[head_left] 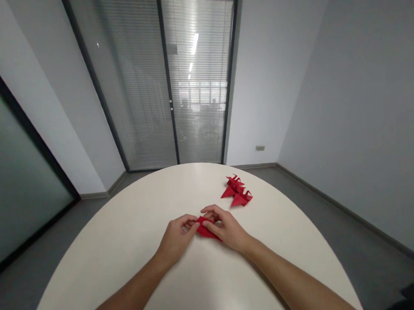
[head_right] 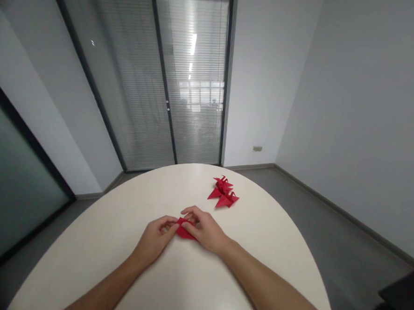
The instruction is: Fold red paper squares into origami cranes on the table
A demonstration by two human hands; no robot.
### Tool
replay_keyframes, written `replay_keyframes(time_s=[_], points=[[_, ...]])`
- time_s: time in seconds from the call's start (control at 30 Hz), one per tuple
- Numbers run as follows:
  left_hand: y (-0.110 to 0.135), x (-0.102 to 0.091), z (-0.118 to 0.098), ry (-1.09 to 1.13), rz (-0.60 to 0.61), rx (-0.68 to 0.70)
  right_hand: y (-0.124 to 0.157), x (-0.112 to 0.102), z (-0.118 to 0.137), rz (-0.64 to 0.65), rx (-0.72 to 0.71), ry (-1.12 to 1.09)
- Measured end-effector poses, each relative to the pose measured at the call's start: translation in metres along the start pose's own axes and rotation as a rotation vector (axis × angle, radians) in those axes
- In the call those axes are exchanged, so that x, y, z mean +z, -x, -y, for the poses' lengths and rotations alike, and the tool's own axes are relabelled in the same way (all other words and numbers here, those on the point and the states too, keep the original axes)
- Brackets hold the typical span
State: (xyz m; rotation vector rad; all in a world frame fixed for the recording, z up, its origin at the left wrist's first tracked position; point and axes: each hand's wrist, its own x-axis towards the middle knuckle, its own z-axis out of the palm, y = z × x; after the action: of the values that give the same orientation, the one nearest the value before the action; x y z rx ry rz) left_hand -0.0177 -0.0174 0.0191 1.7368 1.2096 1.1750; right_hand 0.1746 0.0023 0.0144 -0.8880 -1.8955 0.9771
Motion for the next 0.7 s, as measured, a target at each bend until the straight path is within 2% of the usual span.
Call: replay_keyframes(time_s=[0.17,0.27,0.37,0.47,0.57,0.7], points=[[-0.004,0.0,0.008,0.017,-0.133,-0.034,0.0,0.001,-0.006,-0.014,0.037,-0.038],[-0.003,0.001,0.01,0.016,-0.122,-0.029,-0.002,-0.001,-0.012,-0.023,0.053,-0.042],[0.0,0.0,0.008,-0.04,-0.062,-0.015,-0.003,-0.003,-0.015,-0.001,0.058,-0.046],[0.003,-0.002,0.004,-0.086,-0.021,-0.022,-0.004,-0.004,-0.019,-0.032,0.082,-0.038],[0.002,-0.002,0.003,-0.063,-0.051,-0.039,-0.005,-0.005,-0.022,-0.083,0.094,-0.023],[-0.003,-0.003,0.01,-0.047,-0.153,-0.034,-0.008,-0.007,-0.028,-0.167,0.095,-0.028]])
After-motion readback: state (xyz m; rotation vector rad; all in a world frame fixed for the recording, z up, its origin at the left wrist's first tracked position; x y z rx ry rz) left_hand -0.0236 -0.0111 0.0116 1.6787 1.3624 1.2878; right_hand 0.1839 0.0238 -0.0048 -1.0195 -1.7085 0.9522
